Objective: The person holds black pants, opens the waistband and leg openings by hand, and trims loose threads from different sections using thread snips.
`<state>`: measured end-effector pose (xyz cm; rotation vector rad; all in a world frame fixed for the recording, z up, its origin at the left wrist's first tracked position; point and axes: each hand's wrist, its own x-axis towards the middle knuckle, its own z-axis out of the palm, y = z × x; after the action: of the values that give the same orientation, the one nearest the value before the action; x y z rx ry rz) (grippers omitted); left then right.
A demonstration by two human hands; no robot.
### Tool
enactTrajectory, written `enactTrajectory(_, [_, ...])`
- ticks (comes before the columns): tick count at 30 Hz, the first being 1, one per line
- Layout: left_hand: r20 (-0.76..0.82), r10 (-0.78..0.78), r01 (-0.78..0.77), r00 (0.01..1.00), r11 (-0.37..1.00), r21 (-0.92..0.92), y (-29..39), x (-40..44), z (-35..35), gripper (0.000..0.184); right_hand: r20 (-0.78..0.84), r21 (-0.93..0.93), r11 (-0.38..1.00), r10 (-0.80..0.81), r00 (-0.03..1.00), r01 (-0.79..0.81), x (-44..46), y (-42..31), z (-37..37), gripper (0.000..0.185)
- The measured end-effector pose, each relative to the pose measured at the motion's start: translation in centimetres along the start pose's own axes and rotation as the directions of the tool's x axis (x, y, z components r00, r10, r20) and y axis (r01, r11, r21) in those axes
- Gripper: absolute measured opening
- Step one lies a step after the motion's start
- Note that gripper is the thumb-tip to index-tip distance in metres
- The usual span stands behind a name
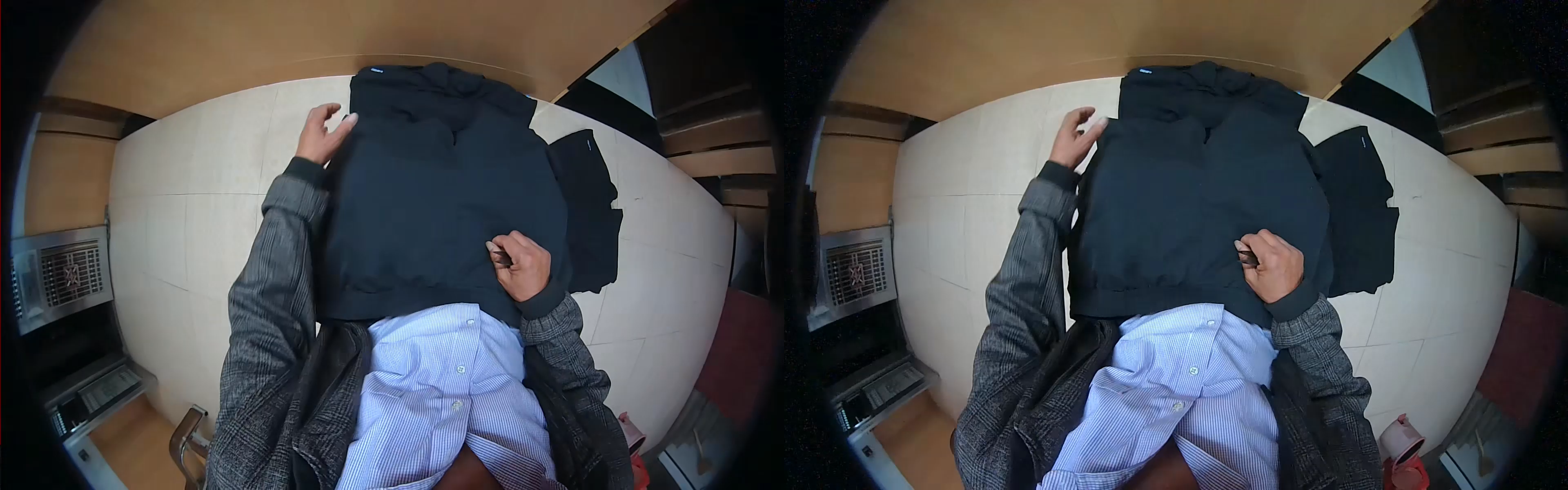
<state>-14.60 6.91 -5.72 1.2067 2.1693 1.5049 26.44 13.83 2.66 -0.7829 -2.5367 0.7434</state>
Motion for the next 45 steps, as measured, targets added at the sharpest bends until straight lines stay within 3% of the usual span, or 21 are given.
enactTrajectory(2, [-0.028,-0.212,0.214,0.977,0.967,0.14,-4.8,1.4,1.7,0.027,0.005,-0.007,1.0,0.016,1.0,-0.016,0.1,-0.1,-0.1,0.008])
enactTrajectory(3, [-0.024,-0.213,0.214,0.977,0.967,0.138,-4.7,1.6,1.8,0.027,0.006,-0.009,1.0,0.02,1.0,-0.02,0.1,-0.1,-0.1,0.008])
enactTrajectory(7, [0.231,-0.502,0.535,0.834,0.837,-0.115,-3.8,1.2,1.8,0.022,-0.001,-0.006,0.999,0.054,0.999,-0.054,0.1,0.0,0.1,0.007])
enactTrajectory(8, [0.231,-0.509,0.543,0.829,0.832,-0.115,-3.7,0.9,1.6,0.022,0.008,-0.006,0.998,0.056,0.998,-0.056,0.2,0.0,0.1,0.007])
enactTrajectory(13, [0.19,-0.401,0.439,0.896,0.863,-0.251,-1.3,0.4,0.3,0.015,0.012,-0.031,0.999,0.026,1.0,-0.026,1.0,0.1,0.3,0.006])
enactTrajectory(17, [0.189,-0.129,0.163,0.973,0.971,-0.177,6.6,-2.6,-1.3,0.014,0.019,-0.05,0.999,0.0,1.0,0.001,1.3,0.1,0.5,0.005])
enactTrajectory(20, [0.282,-0.117,0.155,0.952,0.981,-0.118,9.6,-5.7,-1.3,0.014,0.021,-0.042,0.999,-0.006,1.0,0.007,1.5,0.1,0.7,0.005])
enactTrajectory(22, [0.272,0.165,-0.208,0.948,0.969,0.136,9.6,-7.2,-0.2,0.015,0.017,-0.044,0.999,-0.008,1.0,0.009,1.5,0.2,0.6,0.005])
enactTrajectory(23, [0.273,0.168,-0.21,0.947,0.969,0.132,9.7,-7.8,0.2,0.015,0.015,-0.048,0.999,-0.007,1.0,0.008,1.4,0.2,0.6,0.005])
enactTrajectory(27, [0.026,0.237,-0.23,0.971,0.905,0.358,9.9,-9.0,1.6,0.016,-0.015,-0.025,0.999,-0.039,0.999,0.038,1.2,0.5,1.1,0.007])
enactTrajectory(40, [0.015,0.383,-0.352,0.924,0.832,0.429,9.7,-9.4,1.2,0.018,-0.061,0.009,0.999,-0.052,0.997,0.053,0.7,1.0,1.5,0.016])
enactTrajectory(45, [-0.013,0.347,-0.304,0.938,0.839,0.451,8.7,-9.8,0.6,0.017,-0.078,0.003,0.998,-0.062,0.995,0.062,0.3,1.3,1.9,0.015])
